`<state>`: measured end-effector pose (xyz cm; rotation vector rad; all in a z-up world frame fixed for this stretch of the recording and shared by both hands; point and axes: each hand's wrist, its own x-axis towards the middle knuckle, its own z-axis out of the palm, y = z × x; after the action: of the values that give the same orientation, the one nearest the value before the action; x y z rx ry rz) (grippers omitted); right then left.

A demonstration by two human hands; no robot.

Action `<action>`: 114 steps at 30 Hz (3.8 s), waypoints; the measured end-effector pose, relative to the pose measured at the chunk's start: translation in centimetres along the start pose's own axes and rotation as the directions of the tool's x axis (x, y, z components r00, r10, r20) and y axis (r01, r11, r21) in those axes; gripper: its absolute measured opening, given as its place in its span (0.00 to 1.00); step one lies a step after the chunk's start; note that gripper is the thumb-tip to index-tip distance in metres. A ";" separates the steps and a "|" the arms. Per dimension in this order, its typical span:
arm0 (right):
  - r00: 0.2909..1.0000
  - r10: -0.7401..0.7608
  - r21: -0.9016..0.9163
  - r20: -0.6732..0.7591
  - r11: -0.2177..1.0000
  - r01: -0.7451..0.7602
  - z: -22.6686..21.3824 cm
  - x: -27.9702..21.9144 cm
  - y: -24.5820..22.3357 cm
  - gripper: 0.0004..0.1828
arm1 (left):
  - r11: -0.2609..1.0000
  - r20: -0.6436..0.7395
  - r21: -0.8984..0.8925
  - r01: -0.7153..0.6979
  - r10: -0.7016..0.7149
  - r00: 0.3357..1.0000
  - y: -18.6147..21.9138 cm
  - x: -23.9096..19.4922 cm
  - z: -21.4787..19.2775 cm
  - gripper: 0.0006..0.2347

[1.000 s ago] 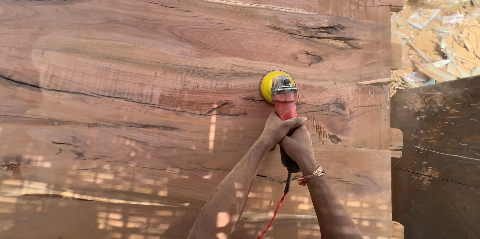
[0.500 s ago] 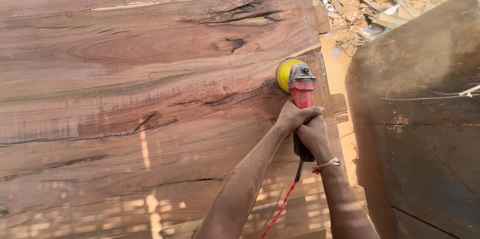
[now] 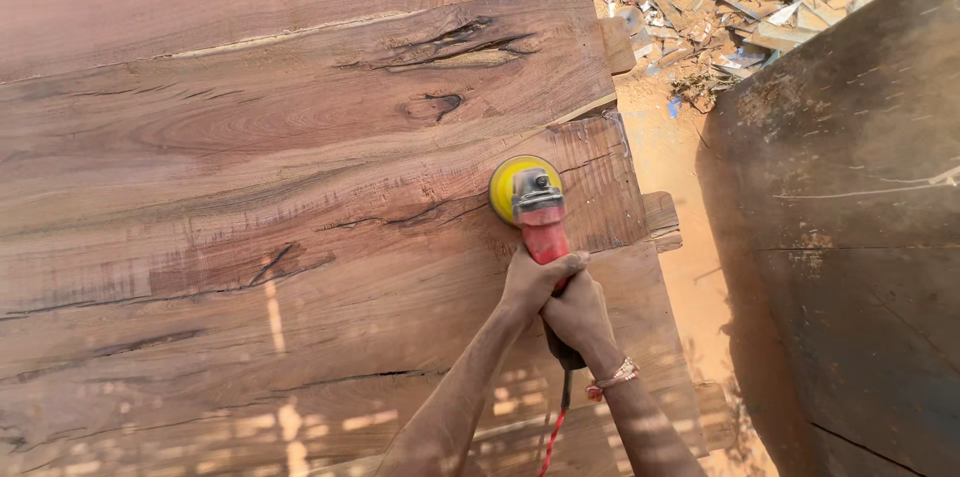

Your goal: The person uses a handheld electric sander to smooth the surface of a large wooden plank. They move the tool across the wood in various directions to even out the surface.

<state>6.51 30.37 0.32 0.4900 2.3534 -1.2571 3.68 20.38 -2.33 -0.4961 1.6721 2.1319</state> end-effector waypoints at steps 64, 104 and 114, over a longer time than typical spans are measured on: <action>0.985 0.130 0.076 -0.110 0.990 -0.122 8.0 -6.6 1.9 0.24 | 0.936 0.033 0.318 0.150 -0.169 0.985 -0.2 -6.7 -6.1 0.25; 1.000 -0.005 0.083 -0.010 0.997 0.006 12.4 -11.4 3.8 0.19 | 0.968 -0.067 0.198 0.156 -0.146 0.987 -2.6 -13.1 -11.1 0.28; 0.865 -0.260 -0.117 0.428 0.934 0.339 29.9 -17.6 -13.8 0.22 | 0.958 -0.441 -0.287 0.022 -0.152 0.885 0.7 -22.0 -33.8 0.15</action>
<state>20.62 -3.99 4.09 -0.2004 2.2029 -1.1136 23.70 -14.49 1.51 -1.2225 1.5327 2.3140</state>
